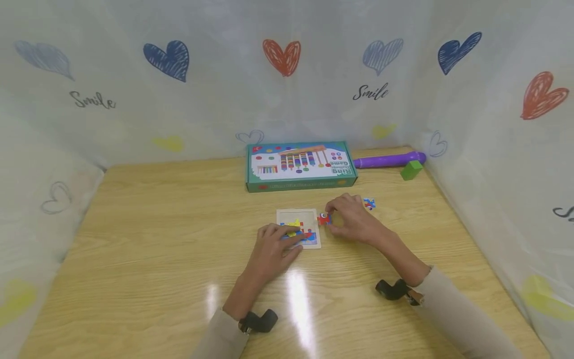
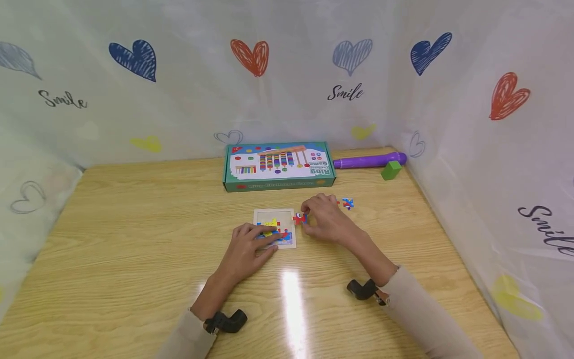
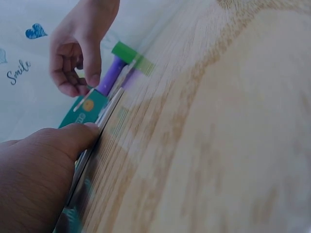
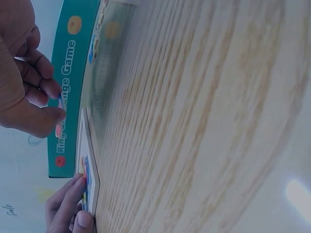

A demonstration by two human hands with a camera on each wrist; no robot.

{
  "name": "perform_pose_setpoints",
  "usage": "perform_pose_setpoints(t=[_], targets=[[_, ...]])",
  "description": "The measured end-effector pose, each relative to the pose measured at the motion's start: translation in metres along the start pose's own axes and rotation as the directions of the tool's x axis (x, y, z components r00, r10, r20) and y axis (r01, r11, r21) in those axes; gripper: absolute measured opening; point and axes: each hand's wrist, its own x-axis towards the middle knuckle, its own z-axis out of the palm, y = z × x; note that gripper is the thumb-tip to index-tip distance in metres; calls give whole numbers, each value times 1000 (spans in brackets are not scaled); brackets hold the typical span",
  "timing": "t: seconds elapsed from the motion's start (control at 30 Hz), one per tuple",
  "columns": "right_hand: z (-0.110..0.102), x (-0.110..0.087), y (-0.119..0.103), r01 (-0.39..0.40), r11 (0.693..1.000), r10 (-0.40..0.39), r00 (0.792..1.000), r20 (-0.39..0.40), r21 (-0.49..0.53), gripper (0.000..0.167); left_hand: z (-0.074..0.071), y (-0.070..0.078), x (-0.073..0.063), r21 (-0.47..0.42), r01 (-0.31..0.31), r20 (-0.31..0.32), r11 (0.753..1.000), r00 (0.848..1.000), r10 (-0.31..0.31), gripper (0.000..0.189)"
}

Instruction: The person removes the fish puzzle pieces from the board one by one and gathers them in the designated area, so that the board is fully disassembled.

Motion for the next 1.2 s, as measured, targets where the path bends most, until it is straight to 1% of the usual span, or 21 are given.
perform_pose_setpoints(t=[0.33,0.53,0.8,0.97,1.2], targets=[[-2,-8,7,-26,1000,26,1000,-2,0,29,-1,-2,-1,-4,-3,-14,1000,1000,2,29],[-5,-15,10,-55,998,55,998,-3,-2,28,1,-3,0,-2,-6,-1,1000,1000,6,29],[-8,-18,17,-33,999,33,999,-21,-8,28,0,-3,-1,-11,-1,-8,1000,1000,1,29],[-10,-21,21,-57,998,57,998,-12,-19,29,1,-1,0,-21,6,4,1000,1000,-6,29],[-14,-24,25,-59,998,59,998,-18,-17,29,1,0,0,-42,8,-7,999,1000,-8,29]])
